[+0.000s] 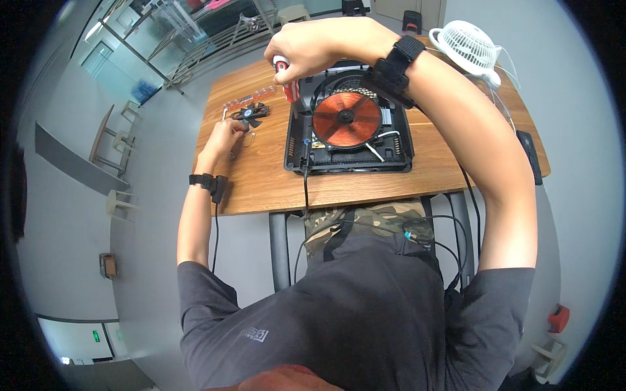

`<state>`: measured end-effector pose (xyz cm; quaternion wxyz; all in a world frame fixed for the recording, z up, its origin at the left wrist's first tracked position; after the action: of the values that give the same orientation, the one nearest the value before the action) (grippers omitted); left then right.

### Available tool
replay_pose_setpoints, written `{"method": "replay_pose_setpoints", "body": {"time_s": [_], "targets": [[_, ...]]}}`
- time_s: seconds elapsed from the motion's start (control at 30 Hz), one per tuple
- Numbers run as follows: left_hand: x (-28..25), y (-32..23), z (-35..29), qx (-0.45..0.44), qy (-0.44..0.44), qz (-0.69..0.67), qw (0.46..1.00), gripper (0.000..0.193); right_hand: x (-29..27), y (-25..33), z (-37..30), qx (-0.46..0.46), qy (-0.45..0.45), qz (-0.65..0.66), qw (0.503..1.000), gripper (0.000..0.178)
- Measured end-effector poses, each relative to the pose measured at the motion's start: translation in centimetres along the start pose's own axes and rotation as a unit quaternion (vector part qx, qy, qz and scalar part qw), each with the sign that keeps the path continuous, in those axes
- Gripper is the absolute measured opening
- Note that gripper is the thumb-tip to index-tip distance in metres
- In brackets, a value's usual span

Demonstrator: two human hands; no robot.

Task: The person assembles an electronic device on a wooden table, using a screwdriver to secure components and attaching a circuit board with LEDs. They manipulate wires and fasten parts within a black plastic housing containing a copper-colored disc.

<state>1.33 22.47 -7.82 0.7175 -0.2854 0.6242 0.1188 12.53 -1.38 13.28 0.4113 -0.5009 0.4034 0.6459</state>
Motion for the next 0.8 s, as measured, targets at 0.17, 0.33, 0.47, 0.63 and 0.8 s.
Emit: {"method": "replay_pose_setpoints", "body": {"time_s": [0.17,0.33,0.47,0.63,0.8], "targets": [[-0.2,0.2,-0.7,0.031,-0.016,0.009,0.999,0.022,0.0,0.5,0.0,-0.003,-0.005,0.002,1.000,0.038],[-0.1,3.2,-0.5,-0.008,0.013,0.003,1.000,0.019,0.1,0.7,-0.3,-0.001,0.001,0.007,1.000,0.037],[-0.9,4.8,-2.3,-0.047,0.043,0.011,0.998,0.016,0.3,0.4,-0.3,-0.013,-0.004,0.009,1.000,0.037],[-0.9,4.5,-3.4,-0.001,0.043,0.001,0.999,0.016,0.6,0.4,0.1,-0.009,0.001,0.021,1.000,0.037],[0.1,4.3,-3.1,0.035,0.046,0.015,0.998,0.015,0.8,0.3,0.1,-0.009,0.002,0.022,1.000,0.037]]}}
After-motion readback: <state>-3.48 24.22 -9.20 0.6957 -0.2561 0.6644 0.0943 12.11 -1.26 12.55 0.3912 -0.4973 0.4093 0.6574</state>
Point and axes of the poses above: each hand's wrist, its own z-axis towards the middle knuckle, its own x-axis out of the palm, y = z × x, the point moved 10 cm from there along z, towards the middle knuckle, and after that the axes turned 11 degrees about -x, right-handed, at the moved point
